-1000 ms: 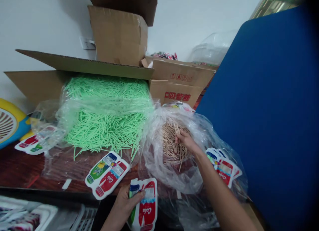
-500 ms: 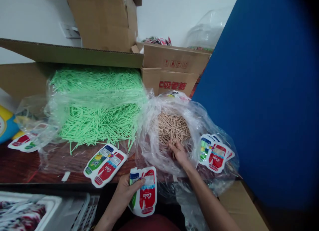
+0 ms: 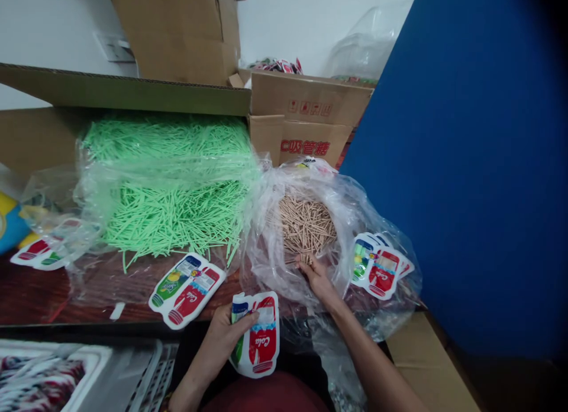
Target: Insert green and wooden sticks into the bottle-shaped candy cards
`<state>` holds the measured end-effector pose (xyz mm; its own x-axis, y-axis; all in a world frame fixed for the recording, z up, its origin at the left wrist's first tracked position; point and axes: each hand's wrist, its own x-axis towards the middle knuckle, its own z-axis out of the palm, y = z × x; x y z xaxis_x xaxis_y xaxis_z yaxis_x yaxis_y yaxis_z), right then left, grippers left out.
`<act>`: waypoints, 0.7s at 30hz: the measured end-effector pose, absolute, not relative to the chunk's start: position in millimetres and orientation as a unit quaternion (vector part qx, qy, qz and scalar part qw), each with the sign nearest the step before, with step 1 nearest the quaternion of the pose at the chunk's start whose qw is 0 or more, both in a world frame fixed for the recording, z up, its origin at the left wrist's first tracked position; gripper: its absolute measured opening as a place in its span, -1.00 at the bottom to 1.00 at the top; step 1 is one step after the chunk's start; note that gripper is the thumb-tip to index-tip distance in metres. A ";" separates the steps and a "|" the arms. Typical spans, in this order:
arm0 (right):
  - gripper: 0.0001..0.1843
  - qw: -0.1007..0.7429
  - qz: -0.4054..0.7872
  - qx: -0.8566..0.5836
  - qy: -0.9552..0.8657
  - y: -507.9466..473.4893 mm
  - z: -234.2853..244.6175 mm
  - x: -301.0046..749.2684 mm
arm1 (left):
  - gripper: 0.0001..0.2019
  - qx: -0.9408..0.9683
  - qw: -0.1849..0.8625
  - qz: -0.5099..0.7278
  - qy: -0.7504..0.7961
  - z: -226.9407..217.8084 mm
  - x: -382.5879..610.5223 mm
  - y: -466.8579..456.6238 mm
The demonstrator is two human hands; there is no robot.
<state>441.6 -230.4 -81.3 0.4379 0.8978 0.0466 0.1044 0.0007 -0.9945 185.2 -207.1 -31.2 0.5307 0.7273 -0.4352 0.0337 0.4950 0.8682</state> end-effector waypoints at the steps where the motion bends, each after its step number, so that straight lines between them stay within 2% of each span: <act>1: -0.74 0.586 0.343 -0.617 -0.398 -229.5 -81.5 443.1 | -0.74 0.448 0.752 0.227 0.427 -32.7 184.3 -207.0; 4: -0.70 0.608 0.331 -0.610 -0.386 -225.8 -70.9 458.1 | -0.73 0.448 0.756 0.222 0.422 -35.6 181.0 -206.6; 6: -0.72 0.590 0.306 -0.620 -0.416 -225.3 -57.6 474.8 | -0.72 0.445 0.759 0.226 0.418 -36.1 179.6 -206.5; 8: -0.77 0.512 0.253 -0.650 -0.501 -228.0 -44.9 491.6 | -0.71 0.443 0.755 0.231 0.425 -36.3 179.7 -206.7; 12: -0.77 0.248 0.146 -0.665 -0.690 -240.5 -34.4 506.7 | -0.73 0.458 0.741 0.237 0.430 -36.4 182.9 -208.8; 14: -0.84 0.178 0.138 -0.649 -0.727 -246.4 -35.9 503.1 | -0.72 0.461 0.743 0.237 0.424 -35.3 184.1 -210.1; 17: -0.75 0.116 0.116 -0.648 -0.744 -250.0 -40.3 493.7 | -0.72 0.454 0.749 0.231 0.423 -32.7 184.3 -211.4; 19: -0.76 0.106 0.112 -0.659 -0.736 -247.9 -43.2 491.3 | -0.72 0.452 0.747 0.237 0.427 -32.0 183.7 -211.9; 21: -0.90 0.192 0.148 -0.675 -0.697 -242.9 -46.0 493.3 | -0.72 0.455 0.740 0.242 0.432 -32.8 183.1 -212.1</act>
